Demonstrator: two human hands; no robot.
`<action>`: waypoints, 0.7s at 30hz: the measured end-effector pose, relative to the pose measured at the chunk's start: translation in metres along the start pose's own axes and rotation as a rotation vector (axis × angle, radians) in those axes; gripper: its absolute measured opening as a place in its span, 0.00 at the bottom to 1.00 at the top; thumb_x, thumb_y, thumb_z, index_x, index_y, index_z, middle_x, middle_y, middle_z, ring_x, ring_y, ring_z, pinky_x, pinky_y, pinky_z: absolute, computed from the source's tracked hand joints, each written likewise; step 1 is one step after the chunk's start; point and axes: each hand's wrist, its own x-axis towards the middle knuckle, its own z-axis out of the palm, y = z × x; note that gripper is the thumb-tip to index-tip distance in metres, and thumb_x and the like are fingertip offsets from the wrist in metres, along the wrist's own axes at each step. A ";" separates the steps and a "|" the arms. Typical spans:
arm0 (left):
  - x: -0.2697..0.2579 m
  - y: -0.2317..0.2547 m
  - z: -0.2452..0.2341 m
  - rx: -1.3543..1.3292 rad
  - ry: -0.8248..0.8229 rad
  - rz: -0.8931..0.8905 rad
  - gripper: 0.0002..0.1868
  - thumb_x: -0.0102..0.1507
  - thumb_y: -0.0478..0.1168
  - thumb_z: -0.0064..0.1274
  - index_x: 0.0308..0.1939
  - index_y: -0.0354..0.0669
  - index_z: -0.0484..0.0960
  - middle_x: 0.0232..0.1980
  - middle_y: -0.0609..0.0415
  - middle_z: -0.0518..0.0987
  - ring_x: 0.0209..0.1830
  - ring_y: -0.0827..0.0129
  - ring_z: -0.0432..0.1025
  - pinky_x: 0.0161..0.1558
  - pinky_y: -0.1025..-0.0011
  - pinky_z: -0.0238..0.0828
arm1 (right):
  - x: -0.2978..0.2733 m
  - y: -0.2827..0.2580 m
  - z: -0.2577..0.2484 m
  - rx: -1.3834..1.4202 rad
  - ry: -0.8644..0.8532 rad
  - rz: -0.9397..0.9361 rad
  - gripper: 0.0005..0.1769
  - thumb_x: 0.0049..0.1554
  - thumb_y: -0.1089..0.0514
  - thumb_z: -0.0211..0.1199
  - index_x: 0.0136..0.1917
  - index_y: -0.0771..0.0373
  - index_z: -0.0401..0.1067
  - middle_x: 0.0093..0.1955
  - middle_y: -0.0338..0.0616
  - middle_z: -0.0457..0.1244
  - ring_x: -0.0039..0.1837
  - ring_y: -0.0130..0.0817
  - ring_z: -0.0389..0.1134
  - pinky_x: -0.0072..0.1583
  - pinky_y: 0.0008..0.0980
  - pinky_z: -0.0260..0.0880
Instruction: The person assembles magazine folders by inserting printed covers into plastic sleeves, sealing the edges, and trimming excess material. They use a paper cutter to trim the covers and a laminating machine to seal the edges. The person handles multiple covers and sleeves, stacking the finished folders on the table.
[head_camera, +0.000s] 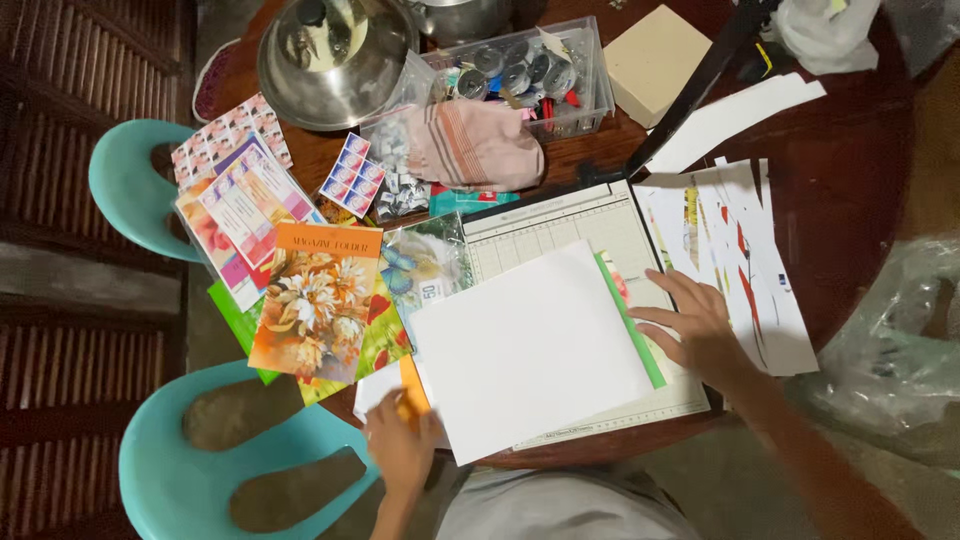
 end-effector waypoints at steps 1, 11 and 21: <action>-0.007 -0.006 -0.002 0.058 -0.048 -0.079 0.32 0.52 0.44 0.63 0.60 0.45 0.75 0.54 0.41 0.73 0.55 0.45 0.68 0.57 0.51 0.65 | 0.006 0.001 -0.004 -0.002 -0.043 -0.008 0.17 0.54 0.46 0.66 0.57 0.37 0.78 0.79 0.40 0.54 0.82 0.44 0.48 0.77 0.55 0.45; 0.001 -0.014 0.013 0.251 -0.112 -0.196 0.33 0.50 0.58 0.67 0.54 0.48 0.79 0.56 0.51 0.77 0.60 0.52 0.70 0.56 0.46 0.64 | 0.003 0.004 -0.032 -0.055 -0.588 0.102 0.53 0.44 0.30 0.72 0.80 0.25 0.55 0.86 0.50 0.26 0.85 0.55 0.26 0.77 0.60 0.30; 0.029 -0.050 -0.023 -0.339 0.304 -0.334 0.19 0.68 0.46 0.54 0.56 0.36 0.78 0.47 0.46 0.82 0.42 0.58 0.75 0.43 0.62 0.71 | -0.056 0.019 0.027 0.120 -0.119 0.280 0.61 0.45 0.30 0.69 0.82 0.52 0.45 0.84 0.61 0.35 0.84 0.59 0.33 0.76 0.62 0.37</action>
